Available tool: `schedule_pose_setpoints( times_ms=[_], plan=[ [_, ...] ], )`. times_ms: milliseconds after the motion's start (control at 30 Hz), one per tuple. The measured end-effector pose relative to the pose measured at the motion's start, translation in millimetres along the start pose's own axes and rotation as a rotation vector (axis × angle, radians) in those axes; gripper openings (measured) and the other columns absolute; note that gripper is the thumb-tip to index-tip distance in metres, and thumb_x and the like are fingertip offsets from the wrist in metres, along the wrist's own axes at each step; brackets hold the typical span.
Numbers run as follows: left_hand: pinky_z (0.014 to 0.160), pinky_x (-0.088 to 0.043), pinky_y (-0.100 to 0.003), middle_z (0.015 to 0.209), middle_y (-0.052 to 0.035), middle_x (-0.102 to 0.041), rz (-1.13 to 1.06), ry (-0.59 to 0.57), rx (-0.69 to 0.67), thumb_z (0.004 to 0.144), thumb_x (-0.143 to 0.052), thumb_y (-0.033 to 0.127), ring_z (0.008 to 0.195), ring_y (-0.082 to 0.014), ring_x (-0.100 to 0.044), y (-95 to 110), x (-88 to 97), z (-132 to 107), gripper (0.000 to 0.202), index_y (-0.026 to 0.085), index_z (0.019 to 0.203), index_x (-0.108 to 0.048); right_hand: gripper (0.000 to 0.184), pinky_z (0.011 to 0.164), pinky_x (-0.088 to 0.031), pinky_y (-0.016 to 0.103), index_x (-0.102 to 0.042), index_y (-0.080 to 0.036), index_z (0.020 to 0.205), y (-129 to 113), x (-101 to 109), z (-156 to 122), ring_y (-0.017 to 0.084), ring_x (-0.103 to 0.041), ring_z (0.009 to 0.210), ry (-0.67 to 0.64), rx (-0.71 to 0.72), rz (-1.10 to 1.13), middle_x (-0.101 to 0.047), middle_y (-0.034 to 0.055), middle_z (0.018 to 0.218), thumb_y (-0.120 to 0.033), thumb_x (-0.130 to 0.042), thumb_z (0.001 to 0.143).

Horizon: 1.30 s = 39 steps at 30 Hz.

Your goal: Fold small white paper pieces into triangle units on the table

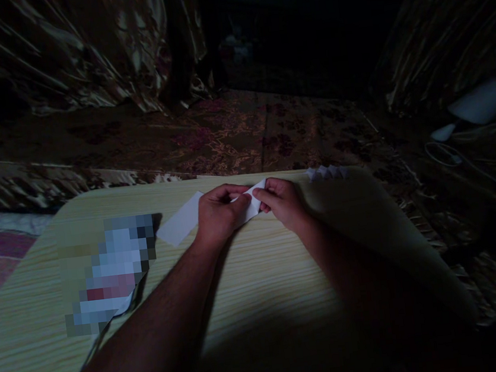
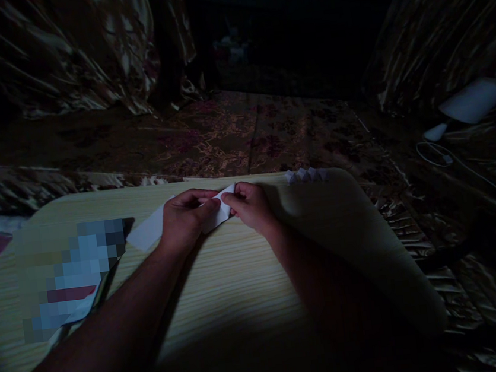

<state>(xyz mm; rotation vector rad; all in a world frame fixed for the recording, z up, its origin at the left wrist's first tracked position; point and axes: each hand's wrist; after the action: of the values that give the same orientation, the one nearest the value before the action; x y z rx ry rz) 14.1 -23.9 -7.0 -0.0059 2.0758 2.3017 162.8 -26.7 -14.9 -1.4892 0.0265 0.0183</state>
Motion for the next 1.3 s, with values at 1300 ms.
schedule_pose_setpoints(
  times_ms=[1300],
  plan=[
    [0.048,-0.044,-0.02,0.07,-0.0019,-0.071,0.009,-0.005,-0.009,0.063,-0.075,0.023,0.052,-0.0103,-0.058,0.1,0.3,0.3,0.021,0.014,0.082,-0.074,0.024,0.045,-0.034,0.02,-0.06,-0.016,0.071,-1.7,-0.3,-0.3,0.007,-0.047,0.046,-0.006,0.02,-0.001,-0.055,-0.0043,0.051,-0.039,-0.065,0.076]
  ],
)
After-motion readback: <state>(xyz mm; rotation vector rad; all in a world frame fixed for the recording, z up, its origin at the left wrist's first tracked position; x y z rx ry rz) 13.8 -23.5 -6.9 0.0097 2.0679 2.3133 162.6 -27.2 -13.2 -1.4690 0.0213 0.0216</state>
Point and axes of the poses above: each hand's wrist, its own z-axis towards the middle knuckle, its own x-axis out of the back of the hand, y = z × x
